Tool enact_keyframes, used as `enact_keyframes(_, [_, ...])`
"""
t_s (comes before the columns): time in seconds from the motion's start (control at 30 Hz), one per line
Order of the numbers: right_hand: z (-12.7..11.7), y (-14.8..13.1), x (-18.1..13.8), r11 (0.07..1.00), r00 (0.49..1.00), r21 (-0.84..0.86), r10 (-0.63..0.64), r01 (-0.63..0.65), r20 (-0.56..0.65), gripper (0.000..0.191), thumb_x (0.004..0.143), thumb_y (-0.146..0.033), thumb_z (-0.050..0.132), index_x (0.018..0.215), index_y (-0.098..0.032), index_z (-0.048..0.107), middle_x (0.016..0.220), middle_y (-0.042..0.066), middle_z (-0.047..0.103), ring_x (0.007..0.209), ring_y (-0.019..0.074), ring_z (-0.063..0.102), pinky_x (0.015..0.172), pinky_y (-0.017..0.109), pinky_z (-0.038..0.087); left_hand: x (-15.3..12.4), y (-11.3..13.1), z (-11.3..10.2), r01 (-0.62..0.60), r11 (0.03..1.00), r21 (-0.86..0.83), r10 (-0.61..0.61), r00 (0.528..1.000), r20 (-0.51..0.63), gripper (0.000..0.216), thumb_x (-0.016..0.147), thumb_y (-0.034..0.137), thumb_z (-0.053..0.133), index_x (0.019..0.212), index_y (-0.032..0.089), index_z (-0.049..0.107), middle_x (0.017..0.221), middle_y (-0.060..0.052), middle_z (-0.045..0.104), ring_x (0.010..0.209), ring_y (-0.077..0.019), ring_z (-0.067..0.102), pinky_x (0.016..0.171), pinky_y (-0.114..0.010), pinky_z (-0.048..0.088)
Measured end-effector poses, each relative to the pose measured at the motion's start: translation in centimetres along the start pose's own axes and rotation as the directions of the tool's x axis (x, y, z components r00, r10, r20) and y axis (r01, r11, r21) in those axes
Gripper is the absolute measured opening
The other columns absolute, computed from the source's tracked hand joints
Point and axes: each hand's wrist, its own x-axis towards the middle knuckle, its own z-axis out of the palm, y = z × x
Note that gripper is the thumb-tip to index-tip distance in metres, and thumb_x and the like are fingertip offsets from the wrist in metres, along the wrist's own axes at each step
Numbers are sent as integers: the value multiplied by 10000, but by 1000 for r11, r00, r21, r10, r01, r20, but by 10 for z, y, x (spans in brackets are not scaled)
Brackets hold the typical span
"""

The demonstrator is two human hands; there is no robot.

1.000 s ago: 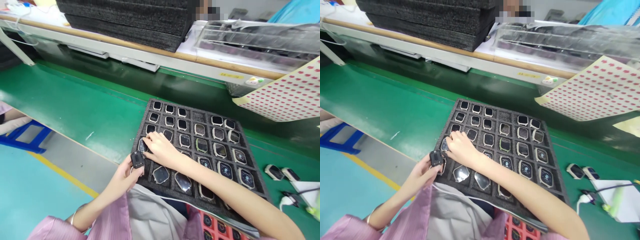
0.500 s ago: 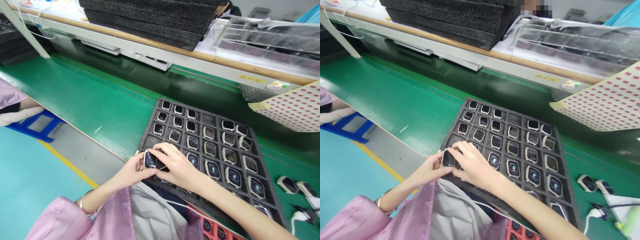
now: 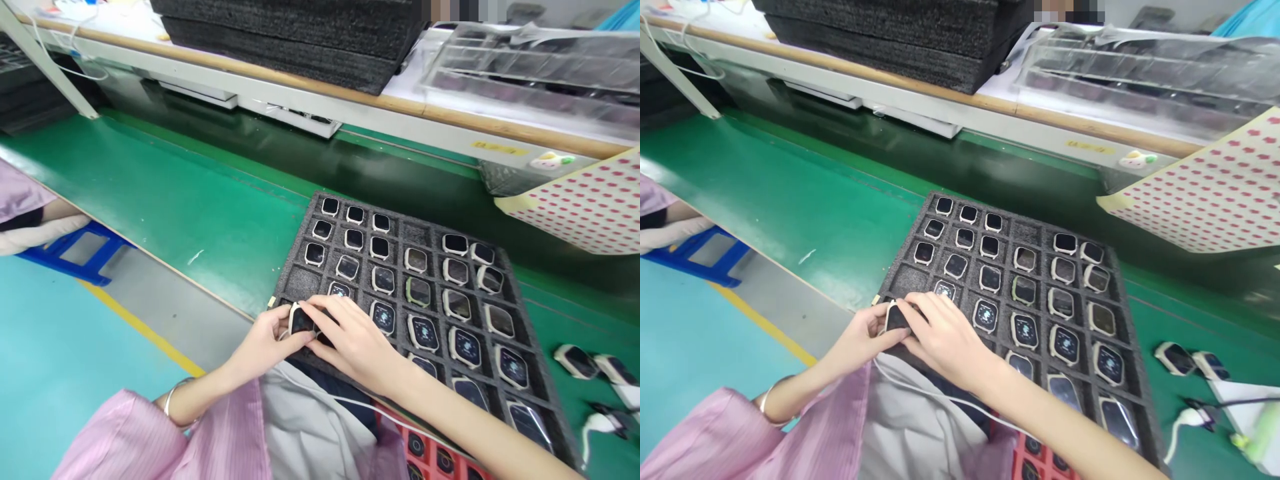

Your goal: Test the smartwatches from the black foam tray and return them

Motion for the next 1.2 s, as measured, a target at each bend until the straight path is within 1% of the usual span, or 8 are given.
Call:
enact_keyframes(0.17, [-4,9,-4,995,999,99,10,-14,47,366,900,-222,540,1239,-90,508,1130,164,574,1010,278,555,830,428,516,0,2,3,10,996,85,-11,1000,12,371,742,274,731,1040,108,585,881,-56,640,794,-171,576,705,-261,448])
enact_keyframes(0.33, [-5,14,-7,984,997,175,5,-18,75,390,915,-240,535,1274,-100,480,1175,158,545,1065,258,538,887,398,500,-1,1,2,5,995,97,-8,1000,30,355,737,294,737,1010,112,601,869,-46,630,781,-165,562,715,-263,444])
enact_keyframes(0.47, [-3,10,-6,997,999,83,6,-10,51,344,926,-234,510,1237,-86,510,1134,167,563,1027,281,547,853,431,507,-1,0,3,-22,994,105,19,999,29,305,799,297,669,1039,117,612,897,-55,637,813,-177,571,721,-263,446])
enact_keyframes(0.6, [5,2,-6,998,998,33,52,-51,-26,348,946,-312,493,1207,-83,527,1099,163,577,964,270,560,824,426,512,-1,0,3,-32,993,110,31,999,10,231,846,307,607,975,117,629,850,-45,626,823,-179,571,722,-254,443])
enact_keyframes(0.73, [18,-9,-21,992,989,-29,121,-124,-89,460,964,-330,452,1323,-44,417,1186,198,551,1058,290,528,870,442,483,-2,2,3,-41,996,82,42,999,-15,204,846,310,611,895,112,614,780,-32,611,738,-149,558,673,-237,445])
enact_keyframes(0.83, [23,-17,-42,982,985,-105,147,-156,-95,562,959,-360,446,1351,34,361,1209,243,538,1106,327,498,875,465,463,-3,5,3,-51,997,51,52,999,-14,201,861,314,593,853,113,600,766,-43,627,733,-154,574,708,-260,467])
enact_keyframes(1.0, [26,-15,-76,943,997,-325,73,-76,-21,359,979,-246,391,1244,-53,538,1191,198,601,1084,332,533,876,498,413,-3,8,5,-75,995,60,75,997,10,185,881,300,573,841,121,599,775,-50,650,759,-155,593,743,-258,471])
enact_keyframes(1.2, [23,3,-83,928,997,-364,54,-74,-62,363,959,-374,473,1184,-125,610,1185,171,624,1119,324,532,945,516,367,6,9,5,-92,994,65,92,996,13,182,872,309,587,836,131,596,756,-41,662,719,-142,602,699,-234,477])
